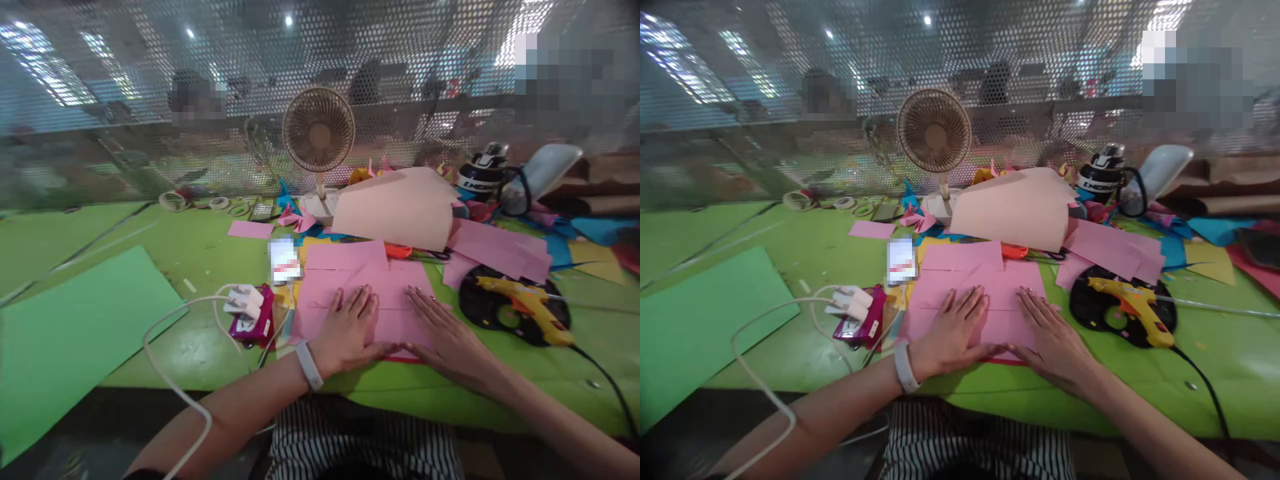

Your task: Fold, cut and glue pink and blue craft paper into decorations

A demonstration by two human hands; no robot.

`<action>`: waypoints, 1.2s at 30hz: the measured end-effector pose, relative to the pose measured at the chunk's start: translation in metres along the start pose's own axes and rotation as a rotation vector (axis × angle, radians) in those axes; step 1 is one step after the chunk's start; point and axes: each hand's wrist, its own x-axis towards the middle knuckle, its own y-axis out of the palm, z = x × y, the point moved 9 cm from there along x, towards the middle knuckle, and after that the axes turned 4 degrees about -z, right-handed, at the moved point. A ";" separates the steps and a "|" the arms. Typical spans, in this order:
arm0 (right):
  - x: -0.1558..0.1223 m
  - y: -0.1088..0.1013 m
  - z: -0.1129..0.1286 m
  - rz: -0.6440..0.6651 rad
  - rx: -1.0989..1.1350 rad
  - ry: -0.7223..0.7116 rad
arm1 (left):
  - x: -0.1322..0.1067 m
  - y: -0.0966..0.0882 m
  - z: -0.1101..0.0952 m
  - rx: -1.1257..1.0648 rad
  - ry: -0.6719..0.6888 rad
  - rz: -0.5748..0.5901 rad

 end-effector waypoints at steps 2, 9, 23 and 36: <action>0.000 0.001 0.000 -0.006 -0.003 -0.002 | -0.005 -0.002 0.005 0.006 -0.035 -0.014; -0.001 -0.002 -0.001 -0.008 0.026 0.026 | -0.034 -0.011 0.033 0.112 -0.156 -0.057; -0.002 -0.015 -0.012 0.072 0.027 0.035 | -0.041 -0.017 0.036 0.140 -0.123 -0.082; 0.107 0.023 0.050 0.623 0.605 0.212 | -0.040 -0.014 0.040 0.119 -0.103 -0.143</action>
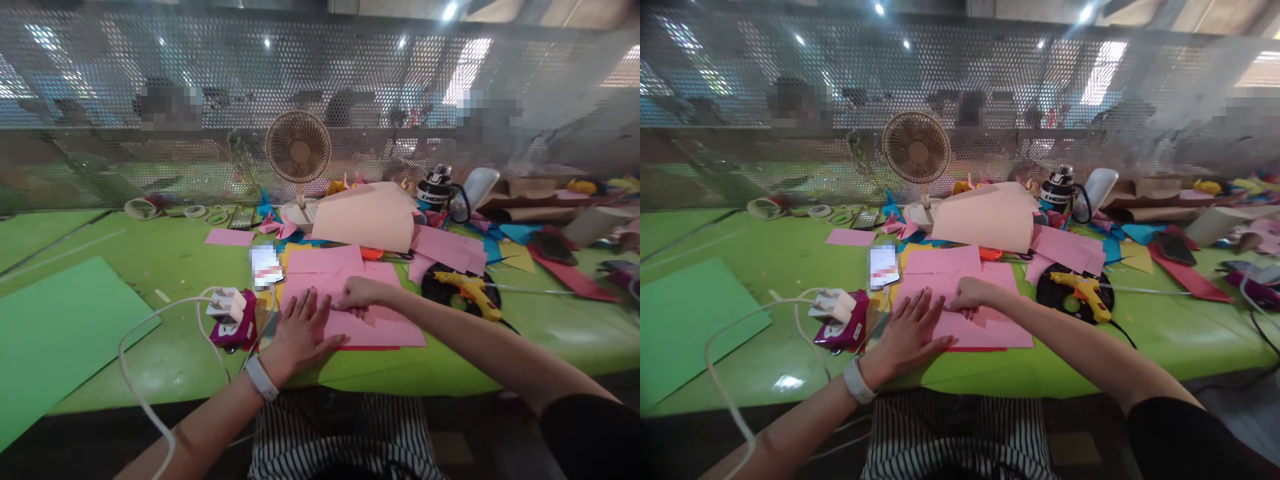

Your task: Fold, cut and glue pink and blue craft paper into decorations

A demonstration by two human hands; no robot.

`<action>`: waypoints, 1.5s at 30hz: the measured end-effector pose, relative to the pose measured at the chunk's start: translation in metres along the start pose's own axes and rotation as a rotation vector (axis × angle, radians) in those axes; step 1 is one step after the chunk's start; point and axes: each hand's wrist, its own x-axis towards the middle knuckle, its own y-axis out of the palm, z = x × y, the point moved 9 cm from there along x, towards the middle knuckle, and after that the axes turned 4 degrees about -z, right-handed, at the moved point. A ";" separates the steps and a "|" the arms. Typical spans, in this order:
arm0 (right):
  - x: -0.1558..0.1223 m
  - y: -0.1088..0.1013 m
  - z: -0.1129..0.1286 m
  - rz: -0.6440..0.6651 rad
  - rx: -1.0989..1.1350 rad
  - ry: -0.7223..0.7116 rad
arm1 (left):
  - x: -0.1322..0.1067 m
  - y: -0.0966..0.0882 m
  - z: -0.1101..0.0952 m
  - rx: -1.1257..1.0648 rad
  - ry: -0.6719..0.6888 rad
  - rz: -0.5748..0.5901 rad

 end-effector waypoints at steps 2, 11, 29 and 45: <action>0.005 0.001 -0.008 0.034 0.037 0.013 | 0.000 0.000 0.000 0.013 0.001 0.008; -0.031 -0.029 -0.074 0.054 0.056 0.185 | 0.004 -0.001 -0.003 0.051 0.017 0.030; -0.046 -0.045 -0.046 -0.336 -0.164 0.028 | 0.007 -0.007 -0.004 0.075 0.056 0.075; -0.072 -0.050 -0.029 -0.503 -0.281 -0.131 | -0.004 -0.045 0.008 0.175 -0.086 -0.054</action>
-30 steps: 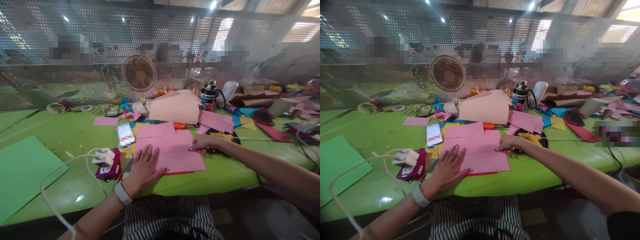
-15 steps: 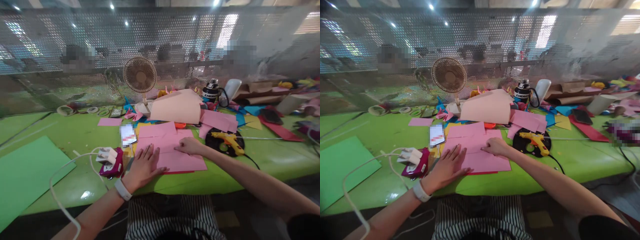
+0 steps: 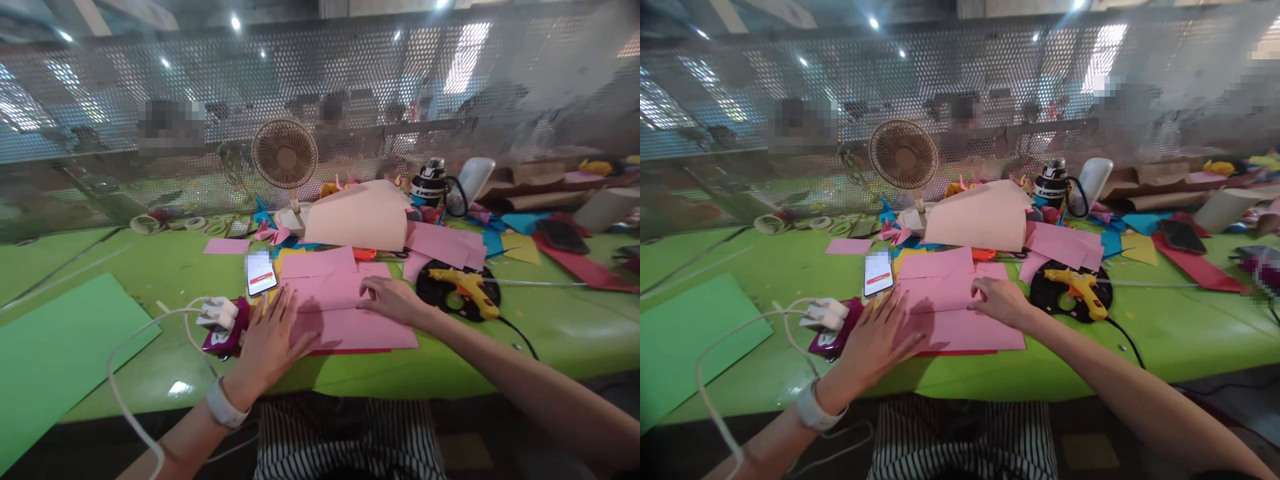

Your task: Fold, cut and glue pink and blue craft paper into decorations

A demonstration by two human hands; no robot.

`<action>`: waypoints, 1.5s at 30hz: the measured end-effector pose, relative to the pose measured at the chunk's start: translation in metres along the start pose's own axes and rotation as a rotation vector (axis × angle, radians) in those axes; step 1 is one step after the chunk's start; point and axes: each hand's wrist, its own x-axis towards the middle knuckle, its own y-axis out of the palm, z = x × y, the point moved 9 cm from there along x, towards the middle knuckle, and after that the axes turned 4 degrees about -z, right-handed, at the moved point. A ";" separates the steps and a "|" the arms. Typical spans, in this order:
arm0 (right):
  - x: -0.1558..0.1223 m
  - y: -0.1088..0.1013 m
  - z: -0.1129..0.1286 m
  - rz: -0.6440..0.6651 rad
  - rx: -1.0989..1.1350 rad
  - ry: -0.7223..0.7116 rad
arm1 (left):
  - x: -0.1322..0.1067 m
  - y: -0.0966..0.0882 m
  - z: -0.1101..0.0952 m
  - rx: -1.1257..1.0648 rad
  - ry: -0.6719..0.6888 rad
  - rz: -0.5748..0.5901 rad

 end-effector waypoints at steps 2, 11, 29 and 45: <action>-0.004 -0.003 0.004 -0.030 -0.002 -0.050 | 0.005 -0.010 -0.006 -0.069 -0.023 -0.020; -0.005 0.013 -0.007 0.066 0.223 -0.010 | 0.005 0.022 -0.025 -0.902 -0.301 0.345; -0.032 -0.055 0.060 -0.598 -0.198 -0.681 | 0.072 0.041 0.008 -1.992 -0.677 0.224; -0.022 -0.014 0.093 -0.426 -0.352 -0.980 | 0.069 0.066 0.016 -2.103 -0.810 0.081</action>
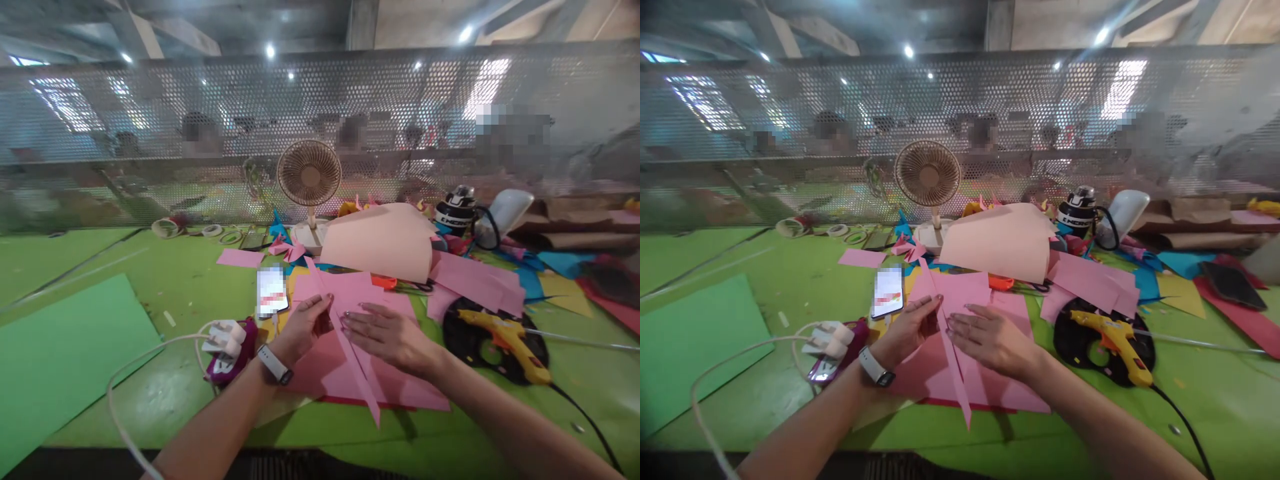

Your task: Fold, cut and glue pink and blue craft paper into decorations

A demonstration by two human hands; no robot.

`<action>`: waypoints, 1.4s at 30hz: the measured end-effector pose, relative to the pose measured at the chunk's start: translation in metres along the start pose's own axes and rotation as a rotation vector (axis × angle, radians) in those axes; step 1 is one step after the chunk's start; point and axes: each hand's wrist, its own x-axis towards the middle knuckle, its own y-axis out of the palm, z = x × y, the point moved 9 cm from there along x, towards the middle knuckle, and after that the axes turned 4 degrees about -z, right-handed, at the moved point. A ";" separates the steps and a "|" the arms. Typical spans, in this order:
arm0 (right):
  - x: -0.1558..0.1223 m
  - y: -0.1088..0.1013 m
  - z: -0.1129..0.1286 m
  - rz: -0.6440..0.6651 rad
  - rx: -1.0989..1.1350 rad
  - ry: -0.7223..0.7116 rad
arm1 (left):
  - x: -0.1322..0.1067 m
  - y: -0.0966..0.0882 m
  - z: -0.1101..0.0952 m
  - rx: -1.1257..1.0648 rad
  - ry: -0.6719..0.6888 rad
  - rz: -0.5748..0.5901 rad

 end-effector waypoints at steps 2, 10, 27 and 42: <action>-0.010 -0.018 -0.022 -0.108 -0.029 0.080 | 0.000 -0.003 -0.003 -0.009 0.006 -0.013; -0.018 -0.040 -0.051 -0.198 -0.072 0.265 | -0.003 -0.002 -0.002 0.006 -0.049 0.029; -0.007 0.022 0.018 0.102 0.156 0.010 | -0.003 0.005 0.012 0.021 -0.017 0.096; -0.020 0.027 -0.029 -0.002 0.638 0.785 | -0.020 0.034 0.019 0.273 0.115 0.304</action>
